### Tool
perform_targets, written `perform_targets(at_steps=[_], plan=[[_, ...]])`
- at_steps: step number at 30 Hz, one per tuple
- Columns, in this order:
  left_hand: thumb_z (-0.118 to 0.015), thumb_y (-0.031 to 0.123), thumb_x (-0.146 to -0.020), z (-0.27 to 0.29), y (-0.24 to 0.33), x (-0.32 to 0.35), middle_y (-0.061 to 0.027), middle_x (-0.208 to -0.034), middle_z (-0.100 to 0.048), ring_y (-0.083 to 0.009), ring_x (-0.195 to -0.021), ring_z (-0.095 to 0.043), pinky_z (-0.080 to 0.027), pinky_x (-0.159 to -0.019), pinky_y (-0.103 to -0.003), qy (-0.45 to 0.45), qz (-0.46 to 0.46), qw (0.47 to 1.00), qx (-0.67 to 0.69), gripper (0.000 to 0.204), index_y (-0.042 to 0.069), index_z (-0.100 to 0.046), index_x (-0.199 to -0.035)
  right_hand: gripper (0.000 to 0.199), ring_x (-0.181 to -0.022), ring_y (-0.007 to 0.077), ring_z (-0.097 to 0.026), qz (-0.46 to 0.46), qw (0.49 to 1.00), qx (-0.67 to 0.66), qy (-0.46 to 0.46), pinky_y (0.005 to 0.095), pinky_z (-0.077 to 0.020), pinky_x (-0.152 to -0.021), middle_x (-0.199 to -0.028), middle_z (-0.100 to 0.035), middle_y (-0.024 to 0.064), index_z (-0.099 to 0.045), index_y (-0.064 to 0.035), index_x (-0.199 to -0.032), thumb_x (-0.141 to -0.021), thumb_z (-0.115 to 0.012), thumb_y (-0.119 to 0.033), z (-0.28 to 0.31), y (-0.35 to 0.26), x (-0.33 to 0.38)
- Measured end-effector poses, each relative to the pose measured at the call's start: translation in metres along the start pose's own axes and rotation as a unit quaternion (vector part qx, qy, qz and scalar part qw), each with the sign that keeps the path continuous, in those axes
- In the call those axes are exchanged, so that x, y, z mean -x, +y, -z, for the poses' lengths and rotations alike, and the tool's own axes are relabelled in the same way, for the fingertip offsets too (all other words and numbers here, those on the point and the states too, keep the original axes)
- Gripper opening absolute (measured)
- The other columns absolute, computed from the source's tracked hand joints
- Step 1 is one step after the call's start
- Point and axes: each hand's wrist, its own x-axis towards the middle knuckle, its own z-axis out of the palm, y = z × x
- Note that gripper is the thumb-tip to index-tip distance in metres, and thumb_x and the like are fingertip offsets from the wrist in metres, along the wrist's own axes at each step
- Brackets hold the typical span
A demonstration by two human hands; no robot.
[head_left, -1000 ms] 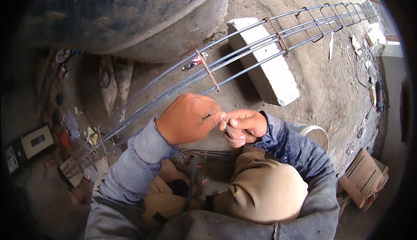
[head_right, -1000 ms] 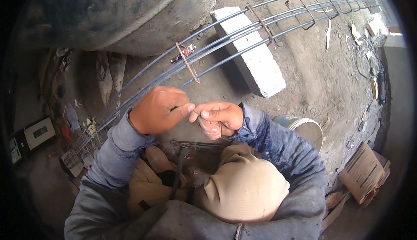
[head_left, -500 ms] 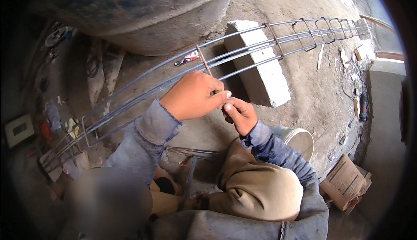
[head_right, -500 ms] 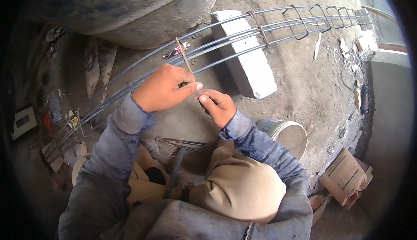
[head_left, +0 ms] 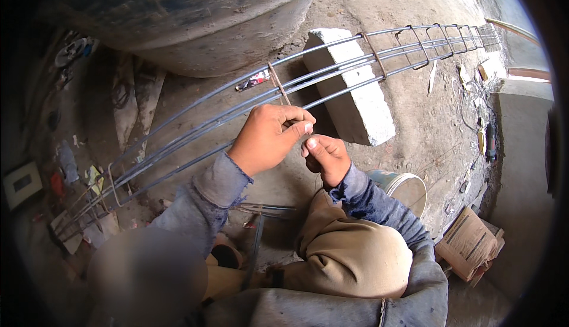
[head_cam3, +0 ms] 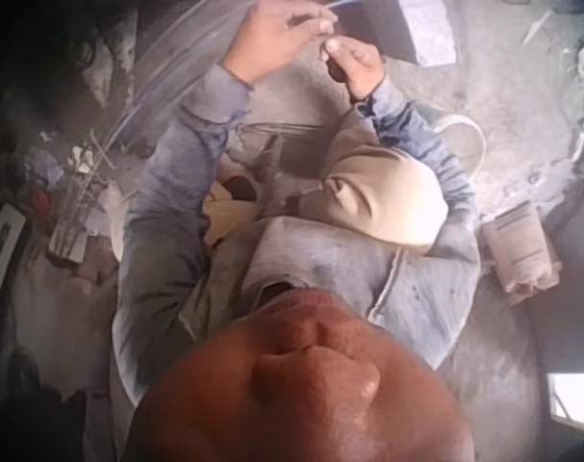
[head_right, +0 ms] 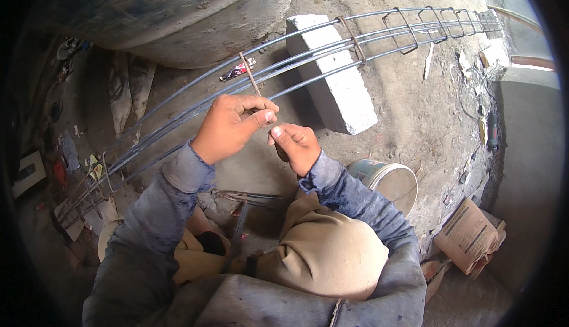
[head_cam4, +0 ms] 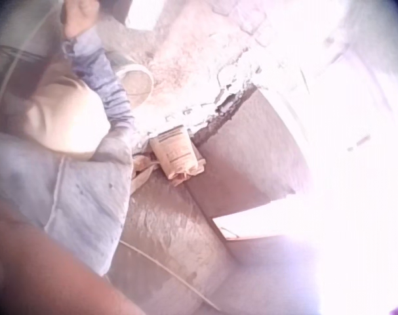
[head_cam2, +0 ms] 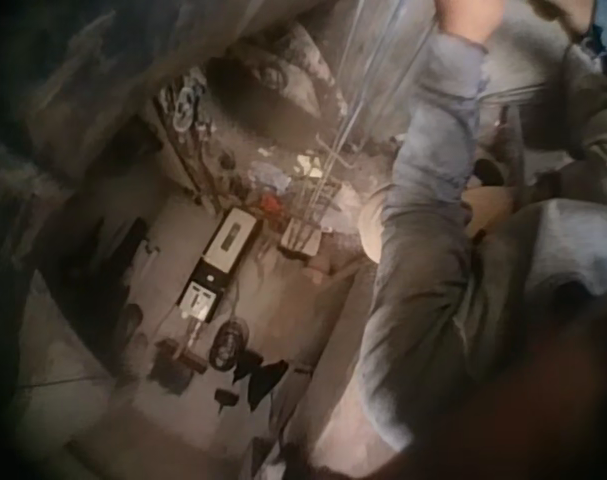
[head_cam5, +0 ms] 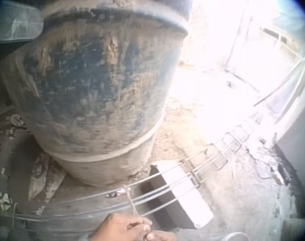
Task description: The person constructs a rebar reinforcement cage by hand-tying thin wire around steel rods and square stirrups using a pair of pliers.
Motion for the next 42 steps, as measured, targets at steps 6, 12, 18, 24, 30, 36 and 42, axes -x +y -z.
perform_targets(at_steps=[6, 12, 18, 24, 30, 36, 42], plan=[[-0.061, 0.008, -0.087, -0.007, -0.006, 0.005, -0.0088, -0.083, -0.066, -0.0111, -0.075, -0.062, -0.051, -0.070, -0.025, 0.063, 0.002, 0.995, 0.077, 0.016, -0.005, -0.065, -0.096, 0.030, -0.047, 0.0038, -0.036, 0.023, 0.999, -0.032, 0.008, 0.0214, -0.0282, -0.043, -0.057, -0.045, -0.0034, -0.059, -0.0038, -0.081, -0.095, -0.051, -0.029, -0.009, 0.001, -0.008], [-0.061, 0.007, -0.087, 0.000, -0.012, -0.003, -0.0084, -0.084, -0.066, -0.0114, -0.077, -0.062, -0.050, -0.070, -0.024, 0.073, -0.023, 0.996, 0.034, 0.017, -0.005, -0.065, -0.097, 0.014, -0.053, 0.0029, -0.038, 0.056, 0.993, -0.095, 0.051, 0.0191, -0.0302, -0.046, -0.066, -0.047, -0.0044, -0.056, -0.0054, -0.100, -0.090, -0.060, -0.014, -0.002, 0.004, -0.012], [-0.059, 0.005, -0.087, 0.012, -0.005, -0.014, -0.0106, -0.096, -0.066, -0.0129, -0.086, -0.062, -0.050, -0.075, -0.024, 0.164, -0.067, 0.979, 0.098, 0.019, -0.005, -0.063, -0.103, 0.012, -0.062, 0.0042, -0.043, 0.104, 0.990, -0.026, 0.087, 0.0198, -0.0370, -0.055, -0.072, -0.049, -0.0040, -0.054, -0.0049, -0.100, -0.092, -0.057, -0.014, 0.026, 0.034, -0.018], [-0.058, -0.001, -0.083, 0.026, -0.013, -0.020, -0.0091, -0.098, -0.066, -0.0125, -0.091, -0.060, -0.047, -0.079, -0.024, 0.146, -0.093, 0.982, -0.079, 0.021, -0.003, -0.063, -0.104, 0.016, -0.061, 0.0049, -0.044, 0.040, 0.993, 0.002, 0.112, 0.0204, -0.0381, -0.053, -0.074, -0.050, -0.0034, -0.055, -0.0052, -0.104, -0.091, -0.056, -0.016, 0.035, 0.052, -0.025], [-0.065, 0.003, -0.075, 0.014, -0.016, -0.020, -0.0103, -0.098, -0.067, -0.0181, -0.090, -0.061, -0.047, -0.079, -0.028, 0.159, -0.167, 0.941, -0.246, 0.030, 0.004, -0.066, -0.105, 0.022, -0.059, 0.0050, -0.047, 0.049, 0.987, 0.124, 0.093, 0.0210, -0.0388, -0.050, -0.070, -0.055, -0.0016, -0.064, -0.0053, -0.106, -0.088, -0.058, -0.016, 0.033, 0.018, -0.054], [-0.069, 0.006, -0.072, 0.009, -0.016, -0.026, -0.0114, -0.098, -0.067, -0.0224, -0.092, -0.061, -0.048, -0.081, -0.031, 0.145, -0.205, 0.915, -0.316, 0.031, 0.007, -0.068, -0.104, 0.024, -0.055, 0.0052, -0.047, 0.024, 0.990, 0.116, 0.076, 0.0216, -0.0393, -0.048, -0.072, -0.057, -0.0009, -0.065, -0.0065, -0.110, -0.089, -0.059, -0.017, 0.032, 0.014, -0.068], [-0.070, 0.005, -0.071, 0.009, -0.019, -0.029, -0.0109, -0.092, -0.068, -0.0220, -0.086, -0.062, -0.049, -0.077, -0.031, 0.156, -0.180, 0.920, -0.311, 0.025, 0.007, -0.070, -0.096, 0.024, -0.054, 0.0051, -0.046, -0.002, 0.998, 0.055, 0.032, 0.0214, -0.0380, -0.046, -0.073, -0.059, 0.0001, -0.065, -0.0054, -0.108, -0.089, -0.061, -0.019, 0.030, 0.010, -0.066]])
